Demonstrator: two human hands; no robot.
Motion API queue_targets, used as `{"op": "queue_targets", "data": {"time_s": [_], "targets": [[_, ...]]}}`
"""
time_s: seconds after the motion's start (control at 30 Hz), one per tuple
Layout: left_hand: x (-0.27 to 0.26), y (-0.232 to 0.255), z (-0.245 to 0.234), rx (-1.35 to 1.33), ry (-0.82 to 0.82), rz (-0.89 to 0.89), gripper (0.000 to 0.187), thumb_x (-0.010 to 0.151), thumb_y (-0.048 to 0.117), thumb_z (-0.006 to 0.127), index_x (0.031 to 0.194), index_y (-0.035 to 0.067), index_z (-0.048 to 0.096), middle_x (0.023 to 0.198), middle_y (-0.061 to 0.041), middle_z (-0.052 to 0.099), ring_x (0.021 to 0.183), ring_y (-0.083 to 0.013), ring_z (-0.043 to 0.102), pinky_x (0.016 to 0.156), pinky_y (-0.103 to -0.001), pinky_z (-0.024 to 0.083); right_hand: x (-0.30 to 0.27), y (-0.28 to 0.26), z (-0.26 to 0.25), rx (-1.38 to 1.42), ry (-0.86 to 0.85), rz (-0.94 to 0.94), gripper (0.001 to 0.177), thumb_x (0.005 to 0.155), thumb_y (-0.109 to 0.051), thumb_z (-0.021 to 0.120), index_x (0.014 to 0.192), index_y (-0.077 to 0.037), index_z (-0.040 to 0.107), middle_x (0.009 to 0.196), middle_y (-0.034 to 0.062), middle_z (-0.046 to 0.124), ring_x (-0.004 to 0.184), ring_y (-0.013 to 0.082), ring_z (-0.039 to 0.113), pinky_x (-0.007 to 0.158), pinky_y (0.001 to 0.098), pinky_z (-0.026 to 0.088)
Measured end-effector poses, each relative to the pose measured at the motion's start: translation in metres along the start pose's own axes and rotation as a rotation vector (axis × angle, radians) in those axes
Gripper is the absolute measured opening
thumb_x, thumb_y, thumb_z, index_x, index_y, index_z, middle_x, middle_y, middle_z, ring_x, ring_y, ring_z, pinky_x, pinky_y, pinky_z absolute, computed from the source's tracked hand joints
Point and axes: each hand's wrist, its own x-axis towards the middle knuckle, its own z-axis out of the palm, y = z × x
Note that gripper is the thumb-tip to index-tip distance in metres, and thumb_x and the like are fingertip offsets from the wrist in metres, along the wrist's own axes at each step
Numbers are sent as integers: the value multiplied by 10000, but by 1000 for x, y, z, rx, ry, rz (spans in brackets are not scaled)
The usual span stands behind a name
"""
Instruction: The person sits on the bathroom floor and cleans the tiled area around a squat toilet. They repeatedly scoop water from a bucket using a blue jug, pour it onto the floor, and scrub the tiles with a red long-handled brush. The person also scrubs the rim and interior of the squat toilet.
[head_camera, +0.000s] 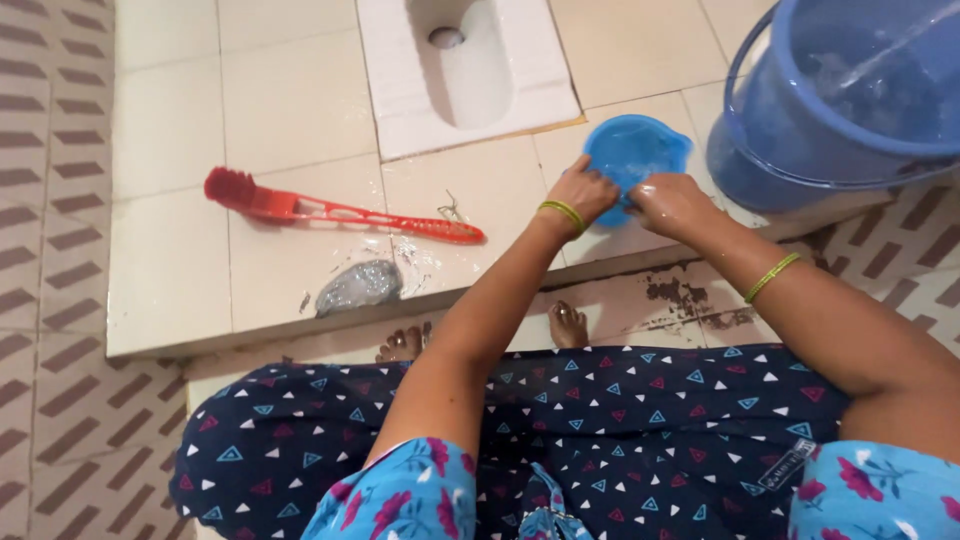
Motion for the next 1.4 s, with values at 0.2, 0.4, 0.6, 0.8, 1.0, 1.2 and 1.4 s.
{"op": "queue_targets", "data": {"time_s": [0.2, 0.4, 0.6, 0.8, 1.0, 1.2, 1.4], "targets": [[0, -9, 16, -77, -11, -5, 163, 858, 158, 596, 843, 231, 740, 928, -27, 724, 946, -211, 691, 1005, -416, 408, 0, -3, 14, -70, -26, -27, 148, 925, -259, 656, 971, -149, 743, 848, 137, 730, 810, 357, 706, 652, 503, 551], [-44, -52, 4, -248, -232, -75, 143, 900, 204, 617, 907, 187, 759, 939, -97, 746, 864, -315, 717, 762, -438, 553, 22, -76, -31, -61, 22, -158, 147, 960, -231, 625, 1003, -173, 754, 881, 114, 740, 839, 324, 717, 683, 464, 568], [-162, -110, -85, -277, -291, -205, 99, 857, 233, 672, 858, 177, 753, 882, -137, 739, 823, -359, 711, 716, -481, 561, 64, -153, -109, 248, 351, -613, 357, 755, -61, 623, 1080, -116, 760, 1178, 178, 727, 1008, 373, 672, 749, 422, 552], [-294, -151, -178, -247, -433, -414, 116, 781, 217, 724, 880, 187, 778, 911, -138, 743, 878, -372, 707, 740, -488, 561, 191, -203, -88, 496, 333, -335, 288, 962, -9, 554, 1166, -68, 748, 1168, 178, 747, 1092, 349, 715, 1009, 447, 562], [-366, -158, -210, -258, -647, -600, 123, 781, 166, 735, 894, 174, 783, 945, -136, 742, 930, -358, 714, 812, -476, 561, 279, -349, 64, 436, 66, -423, 641, 892, -316, 675, 1421, 9, 514, 1262, 299, 616, 1152, 434, 584, 924, 533, 481], [-387, -181, -216, -390, -750, -697, 231, 738, 212, 812, 950, 141, 757, 988, -122, 739, 978, -357, 696, 827, -484, 552, 292, -388, 85, 644, 2, -273, 465, 911, -412, 667, 1165, -33, 579, 1022, 236, 721, 972, 397, 698, 845, 496, 551], [-343, -209, -222, -492, -896, -680, 149, 785, 208, 787, 903, 120, 772, 976, -149, 736, 954, -357, 706, 811, -469, 568, 285, -350, 31, 557, -185, -414, 467, 970, -425, 608, 1248, -55, 550, 890, 236, 717, 847, 434, 701, 722, 529, 552]]}}
